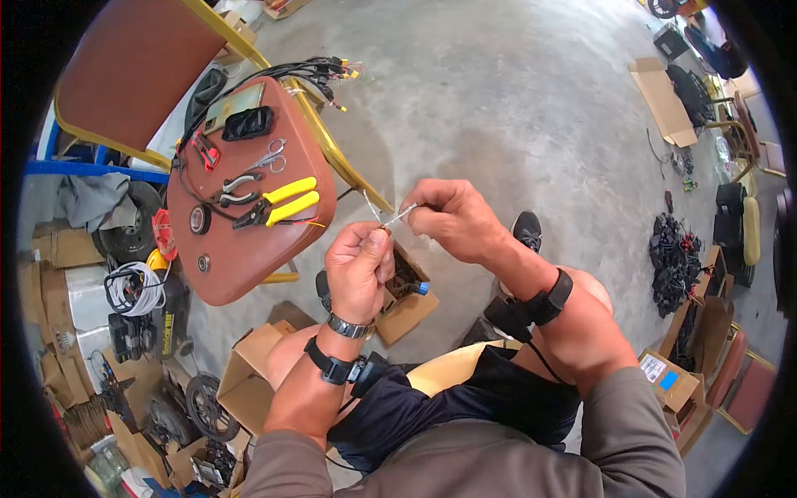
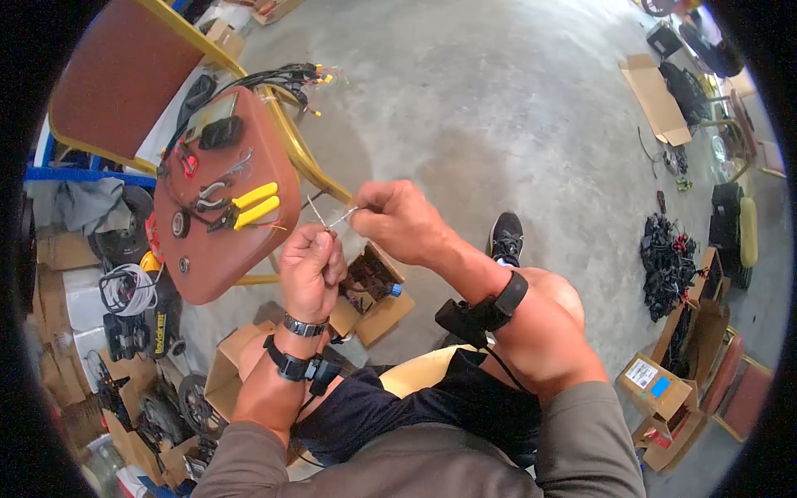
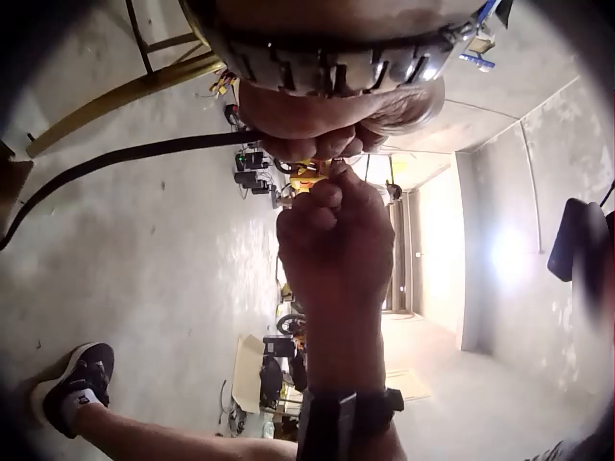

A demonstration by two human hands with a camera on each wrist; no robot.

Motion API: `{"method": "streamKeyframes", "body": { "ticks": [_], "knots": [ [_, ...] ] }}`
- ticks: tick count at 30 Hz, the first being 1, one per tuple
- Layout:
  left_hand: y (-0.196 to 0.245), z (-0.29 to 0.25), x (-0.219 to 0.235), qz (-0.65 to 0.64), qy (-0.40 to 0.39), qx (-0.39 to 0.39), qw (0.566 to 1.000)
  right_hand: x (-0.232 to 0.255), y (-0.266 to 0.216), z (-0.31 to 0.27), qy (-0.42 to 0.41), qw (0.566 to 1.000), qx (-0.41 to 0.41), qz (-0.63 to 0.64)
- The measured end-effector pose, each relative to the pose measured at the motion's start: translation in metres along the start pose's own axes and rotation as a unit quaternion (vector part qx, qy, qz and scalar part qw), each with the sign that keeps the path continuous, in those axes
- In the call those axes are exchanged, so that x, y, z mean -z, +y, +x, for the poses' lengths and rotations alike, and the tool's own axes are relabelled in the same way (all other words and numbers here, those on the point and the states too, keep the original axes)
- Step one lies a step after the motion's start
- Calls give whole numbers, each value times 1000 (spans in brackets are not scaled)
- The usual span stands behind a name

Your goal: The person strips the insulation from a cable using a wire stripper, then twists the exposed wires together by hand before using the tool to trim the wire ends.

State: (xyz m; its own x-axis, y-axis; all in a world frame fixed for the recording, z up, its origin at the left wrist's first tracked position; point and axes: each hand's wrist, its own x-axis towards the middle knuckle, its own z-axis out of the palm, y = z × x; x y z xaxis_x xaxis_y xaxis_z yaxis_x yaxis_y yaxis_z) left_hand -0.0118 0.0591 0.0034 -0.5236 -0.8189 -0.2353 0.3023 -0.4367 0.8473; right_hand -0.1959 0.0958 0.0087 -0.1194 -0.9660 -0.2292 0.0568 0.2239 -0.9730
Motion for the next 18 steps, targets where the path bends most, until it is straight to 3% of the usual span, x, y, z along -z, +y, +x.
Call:
{"method": "streamKeyframes", "body": {
  "ticks": [3, 6, 9, 10, 13, 16, 18],
  "knots": [
    [2, -1, -2, 7, 36, -12, 999, -9, 5, -3, -18, 998, 23, 49],
    [2, -1, 6, 0, 45, -28, 999, -24, -2, -14, -44, 998, 33, -17],
    [2, -3, 11, 17, 40, -23, 999, -14, 5, -3, -23, 998, 40, 46],
    [2, -4, 9, 6, 45, -24, 999, -9, -6, -3, -8, 1000, 3, 1],
    [5, -8, 9, -10, 57, -26, 998, -18, 5, -3, -39, 997, 8, 61],
    [7, -10, 18, -5, 64, -26, 998, -34, 8, -9, -71, 997, -19, 38],
    [7, -14, 20, -10, 67, -28, 997, -30, -3, -9, -48, 997, -41, 41]
  ]
}}
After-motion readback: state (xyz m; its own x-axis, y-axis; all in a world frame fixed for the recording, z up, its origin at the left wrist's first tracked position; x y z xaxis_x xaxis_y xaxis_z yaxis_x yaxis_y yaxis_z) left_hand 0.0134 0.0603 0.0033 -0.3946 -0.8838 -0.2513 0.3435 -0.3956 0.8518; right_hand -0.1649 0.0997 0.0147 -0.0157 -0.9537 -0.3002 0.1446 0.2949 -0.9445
